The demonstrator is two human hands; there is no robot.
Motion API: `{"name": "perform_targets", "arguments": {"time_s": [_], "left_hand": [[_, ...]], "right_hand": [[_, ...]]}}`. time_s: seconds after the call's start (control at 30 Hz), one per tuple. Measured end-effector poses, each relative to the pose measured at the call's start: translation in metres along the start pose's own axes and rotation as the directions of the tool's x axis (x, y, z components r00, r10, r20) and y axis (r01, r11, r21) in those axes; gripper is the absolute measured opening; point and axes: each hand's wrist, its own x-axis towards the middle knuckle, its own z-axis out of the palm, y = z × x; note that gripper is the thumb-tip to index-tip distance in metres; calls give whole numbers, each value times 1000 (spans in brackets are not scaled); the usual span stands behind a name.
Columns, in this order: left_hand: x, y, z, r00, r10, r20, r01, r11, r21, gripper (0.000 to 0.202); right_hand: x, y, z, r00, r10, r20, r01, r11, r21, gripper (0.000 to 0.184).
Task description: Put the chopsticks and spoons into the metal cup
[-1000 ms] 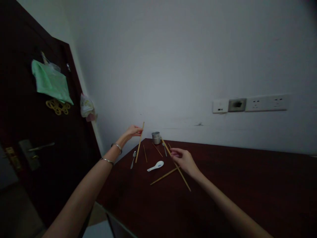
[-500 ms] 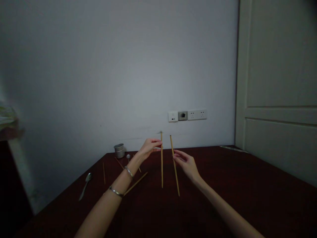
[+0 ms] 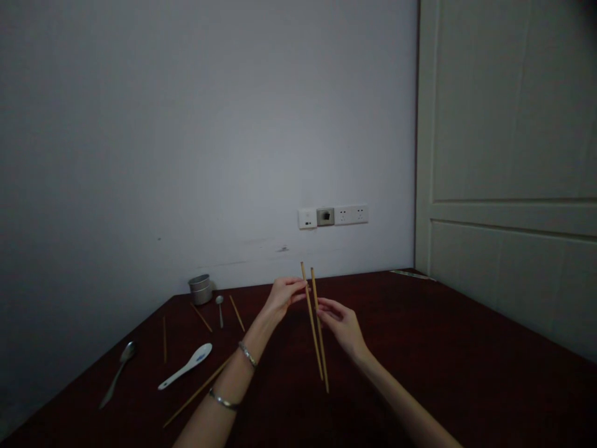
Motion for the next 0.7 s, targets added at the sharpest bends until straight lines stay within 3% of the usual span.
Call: {"name": "perform_targets", "arguments": {"time_s": [0.23, 0.43, 0.7], "left_hand": [[-1, -10, -4, 999, -41, -26, 41, 999, 9, 13], [0, -15, -7, 999, -39, 29, 39, 999, 3, 13], [-5, -12, -3, 996, -63, -55, 67, 995, 69, 15]], "right_hand": [[-2, 4, 6, 998, 45, 37, -46, 999, 21, 36], [-6, 4, 9, 998, 46, 48, -47, 999, 12, 35], [-6, 8, 13, 996, 67, 59, -68, 998, 16, 37]]}}
